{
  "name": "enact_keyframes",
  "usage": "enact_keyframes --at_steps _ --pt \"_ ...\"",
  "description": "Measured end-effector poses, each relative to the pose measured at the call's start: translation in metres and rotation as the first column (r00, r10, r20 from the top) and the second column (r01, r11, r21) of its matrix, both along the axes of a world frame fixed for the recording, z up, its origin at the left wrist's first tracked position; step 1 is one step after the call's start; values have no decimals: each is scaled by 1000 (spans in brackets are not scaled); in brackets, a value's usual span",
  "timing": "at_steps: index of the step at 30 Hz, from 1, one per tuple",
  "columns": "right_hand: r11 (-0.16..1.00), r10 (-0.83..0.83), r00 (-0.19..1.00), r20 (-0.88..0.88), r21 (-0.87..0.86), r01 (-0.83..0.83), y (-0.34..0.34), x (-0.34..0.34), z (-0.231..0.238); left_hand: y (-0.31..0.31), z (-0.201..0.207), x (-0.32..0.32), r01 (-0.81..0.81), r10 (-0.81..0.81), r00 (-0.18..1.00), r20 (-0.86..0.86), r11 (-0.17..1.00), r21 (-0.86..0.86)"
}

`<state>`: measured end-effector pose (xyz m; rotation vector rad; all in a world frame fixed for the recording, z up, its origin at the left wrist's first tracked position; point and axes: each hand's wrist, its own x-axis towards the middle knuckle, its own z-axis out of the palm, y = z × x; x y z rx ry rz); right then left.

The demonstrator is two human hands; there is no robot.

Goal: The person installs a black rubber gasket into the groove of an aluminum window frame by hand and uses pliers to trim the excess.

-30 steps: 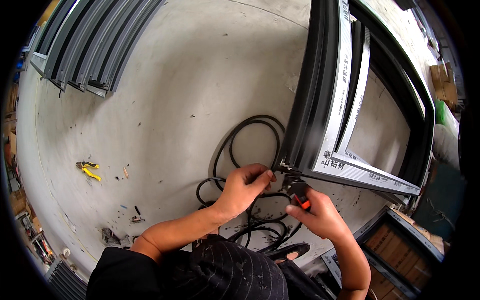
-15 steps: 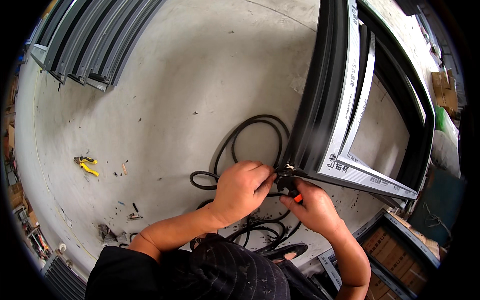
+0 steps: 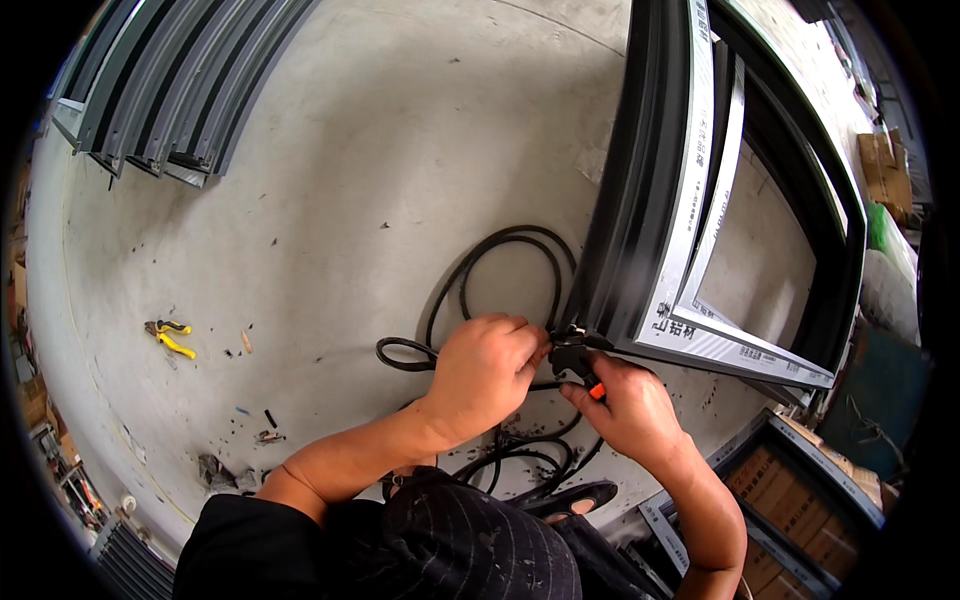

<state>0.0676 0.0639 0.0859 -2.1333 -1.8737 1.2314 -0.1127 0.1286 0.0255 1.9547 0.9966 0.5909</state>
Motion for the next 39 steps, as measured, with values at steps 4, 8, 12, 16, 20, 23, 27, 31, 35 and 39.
enact_keyframes --at_steps 4,8,12,16,20,23,27,31,35,39 --pt "999 36 993 116 -25 -33 -1 -2 -1 2 -1 1 22 -22 1000 9 1000 -19" --pt "998 29 972 233 44 -41 -8 -5 -7 2 0 3 -14 15 1000 22 998 -63" --pt "995 18 931 366 84 -52 -49 18 -19 -1 -1 2 -44 46 999 13 990 -132" --pt "993 -46 897 440 119 -8 -85 50 -39 -6 -3 -1 -68 106 993 44 849 -523" --pt "981 -106 829 550 192 -2 -95 72 -60 -20 -13 -3 82 225 949 222 504 -860" --pt "972 -107 811 575 232 -37 -90 56 -56 -29 -9 2 80 382 896 226 362 -929" --pt "919 -214 977 -23 334 209 -72 -16 -43 -38 -7 9 90 552 794 257 311 -946" --pt "700 -616 499 -610 -133 702 -69 -83 -56 -39 -6 13 96 517 810 278 351 -931" --pt "479 -695 84 -714 -372 795 -78 -91 -57 -19 -11 6 128 377 882 282 385 -914" --pt "423 -733 -96 -673 -562 711 -79 -75 -50 13 -15 16 95 329 904 271 465 -880"
